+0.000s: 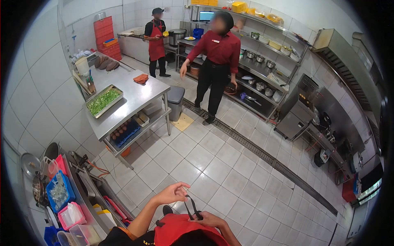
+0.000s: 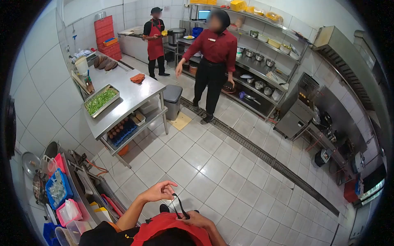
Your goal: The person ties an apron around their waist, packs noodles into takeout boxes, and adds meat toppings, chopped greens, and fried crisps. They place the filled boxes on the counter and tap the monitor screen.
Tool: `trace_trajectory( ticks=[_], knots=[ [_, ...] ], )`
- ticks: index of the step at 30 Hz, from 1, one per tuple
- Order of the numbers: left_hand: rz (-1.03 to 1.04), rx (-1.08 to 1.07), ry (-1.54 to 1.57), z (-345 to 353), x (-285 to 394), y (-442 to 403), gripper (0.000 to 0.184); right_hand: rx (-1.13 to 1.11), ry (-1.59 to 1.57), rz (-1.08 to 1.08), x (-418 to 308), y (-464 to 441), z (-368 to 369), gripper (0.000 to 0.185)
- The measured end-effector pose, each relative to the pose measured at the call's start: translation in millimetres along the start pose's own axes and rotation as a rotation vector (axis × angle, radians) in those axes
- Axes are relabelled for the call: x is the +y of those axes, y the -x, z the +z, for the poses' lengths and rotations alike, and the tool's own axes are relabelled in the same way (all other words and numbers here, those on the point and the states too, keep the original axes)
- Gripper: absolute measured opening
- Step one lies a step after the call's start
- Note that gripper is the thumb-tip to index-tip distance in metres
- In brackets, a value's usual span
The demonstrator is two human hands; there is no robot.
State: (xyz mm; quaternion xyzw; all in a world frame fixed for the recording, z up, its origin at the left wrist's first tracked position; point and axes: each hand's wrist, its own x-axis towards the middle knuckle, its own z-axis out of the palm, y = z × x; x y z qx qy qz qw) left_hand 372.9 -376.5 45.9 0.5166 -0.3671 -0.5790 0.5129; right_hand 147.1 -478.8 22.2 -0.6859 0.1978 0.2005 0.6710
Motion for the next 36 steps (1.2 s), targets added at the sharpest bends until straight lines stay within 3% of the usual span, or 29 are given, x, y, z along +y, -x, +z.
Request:
trace_trajectory(
  ticks=[11,20,29,36],
  knots=[
    [-0.014,0.032,-0.013,3,-12,-2,0.047,0.051,-0.046,0.017,13,-6,8,0.036],
    [-0.043,0.072,-0.009,6,-14,4,0.046,-0.032,-0.063,0.092,3,-13,9,0.033],
    [-0.042,0.112,0.012,4,-24,8,0.047,-0.156,-0.025,-0.072,40,-26,-1,0.025],
    [-0.034,0.119,0.002,3,-27,7,0.045,-0.245,0.003,0.035,27,-28,-6,0.027]
  ],
)
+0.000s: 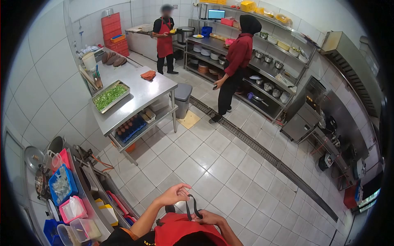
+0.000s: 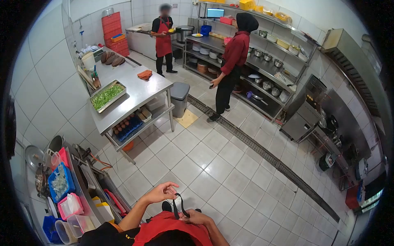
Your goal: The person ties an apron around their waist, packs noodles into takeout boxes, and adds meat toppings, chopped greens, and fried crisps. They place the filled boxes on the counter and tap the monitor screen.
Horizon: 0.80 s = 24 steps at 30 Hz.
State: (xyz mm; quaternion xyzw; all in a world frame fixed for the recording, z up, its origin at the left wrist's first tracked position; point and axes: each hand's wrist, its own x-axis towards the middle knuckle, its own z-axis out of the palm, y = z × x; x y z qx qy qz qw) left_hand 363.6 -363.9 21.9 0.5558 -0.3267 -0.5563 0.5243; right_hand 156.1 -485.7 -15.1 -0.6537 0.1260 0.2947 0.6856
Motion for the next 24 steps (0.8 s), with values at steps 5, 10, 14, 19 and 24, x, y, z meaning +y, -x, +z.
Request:
trace_trajectory(
  ticks=[5,10,14,19,24],
  knots=[
    [-0.023,0.008,-0.001,2,3,1,0.044,0.015,-0.065,-0.025,-13,4,0,0.026],
    [-0.027,0.012,-0.018,2,0,0,0.044,-0.026,-0.108,-0.058,-22,6,1,0.02],
    [-0.03,-0.017,-0.04,3,3,-1,0.044,-0.061,-0.205,-0.087,-25,7,2,0.023],
    [-0.011,-0.008,-0.078,2,10,-2,0.045,0.013,-0.25,-0.043,-30,9,1,0.03],
    [0.006,0.047,-0.089,1,18,0,0.045,0.071,-0.31,-0.121,-17,4,-2,0.036]
  ],
)
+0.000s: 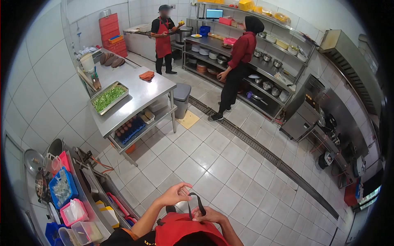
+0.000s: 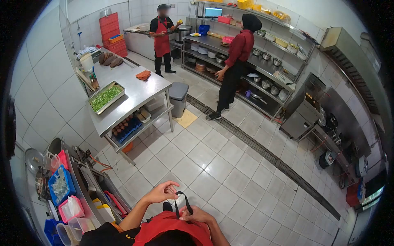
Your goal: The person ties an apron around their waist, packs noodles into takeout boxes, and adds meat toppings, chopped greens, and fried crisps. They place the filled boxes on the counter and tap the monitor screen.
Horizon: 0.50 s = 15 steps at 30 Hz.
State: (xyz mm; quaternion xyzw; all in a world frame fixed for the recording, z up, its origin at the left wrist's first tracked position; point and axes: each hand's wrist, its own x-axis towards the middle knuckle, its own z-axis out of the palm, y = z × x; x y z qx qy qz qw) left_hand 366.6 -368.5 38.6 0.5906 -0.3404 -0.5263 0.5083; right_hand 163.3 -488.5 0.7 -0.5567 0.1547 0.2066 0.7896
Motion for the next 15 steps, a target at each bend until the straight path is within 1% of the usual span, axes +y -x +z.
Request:
trace_trajectory(
  ticks=[2,4,5,8,10,13,15],
  knots=[
    [-0.008,0.009,-0.018,-1,1,0,0.045,0.001,-0.012,-0.007,-3,0,0,0.038],
    [-0.016,0.017,-0.038,-2,1,0,0.045,0.041,0.047,0.081,-13,1,6,0.036],
    [-0.007,0.016,-0.03,-2,0,-1,0.044,0.042,0.051,0.08,-13,-1,7,0.036],
    [0.004,0.024,-0.016,-5,-4,2,0.044,0.042,0.086,0.075,-12,-5,7,0.035],
    [0.008,0.03,-0.01,-8,-6,6,0.043,0.033,0.088,0.034,-10,-7,5,0.033],
    [-0.046,0.06,0.075,-15,-13,21,0.042,0.007,0.071,0.017,-13,-6,5,0.034],
    [-0.096,0.117,0.147,-19,-22,29,0.041,0.008,0.05,-0.007,-12,-7,6,0.035]
  ],
)
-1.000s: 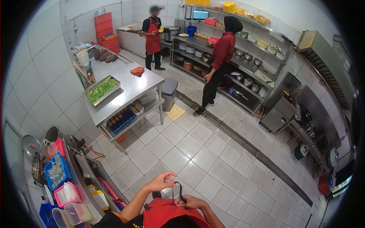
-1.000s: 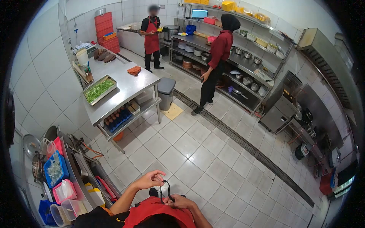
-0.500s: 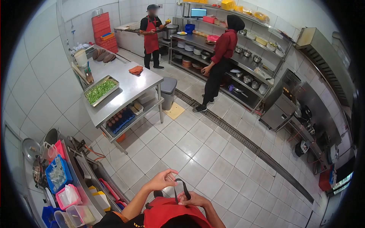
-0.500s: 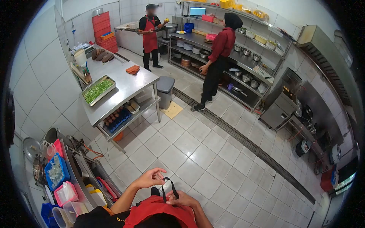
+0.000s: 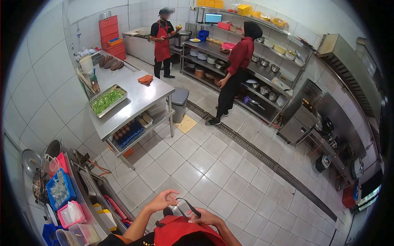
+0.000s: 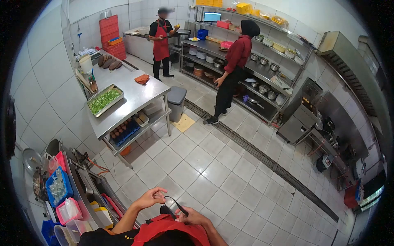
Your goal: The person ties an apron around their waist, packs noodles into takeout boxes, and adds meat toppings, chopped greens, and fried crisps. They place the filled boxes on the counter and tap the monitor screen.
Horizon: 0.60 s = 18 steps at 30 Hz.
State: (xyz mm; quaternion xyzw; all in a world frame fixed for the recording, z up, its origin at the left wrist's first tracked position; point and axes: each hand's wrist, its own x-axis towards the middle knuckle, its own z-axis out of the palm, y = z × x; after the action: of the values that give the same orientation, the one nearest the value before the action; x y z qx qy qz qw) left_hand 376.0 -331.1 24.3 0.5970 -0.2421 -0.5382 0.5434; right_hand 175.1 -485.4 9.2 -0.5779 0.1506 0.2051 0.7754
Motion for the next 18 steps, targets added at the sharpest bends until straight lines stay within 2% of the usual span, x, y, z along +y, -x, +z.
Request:
trace_trajectory(
  ticks=[6,14,16,18],
  knots=[
    [-0.165,0.13,0.25,-2,-6,16,0.037,-0.025,-0.038,-0.076,-4,-4,2,0.039],
    [-0.106,0.145,0.165,-5,-6,14,0.033,-0.008,0.053,0.018,-17,-2,3,0.039],
    [-0.103,0.147,0.163,-5,-6,14,0.033,0.081,0.109,-0.151,-9,-5,2,0.038],
    [-0.087,0.156,0.155,-5,-5,13,0.03,0.114,0.072,-0.117,-19,0,4,0.038]
  ],
)
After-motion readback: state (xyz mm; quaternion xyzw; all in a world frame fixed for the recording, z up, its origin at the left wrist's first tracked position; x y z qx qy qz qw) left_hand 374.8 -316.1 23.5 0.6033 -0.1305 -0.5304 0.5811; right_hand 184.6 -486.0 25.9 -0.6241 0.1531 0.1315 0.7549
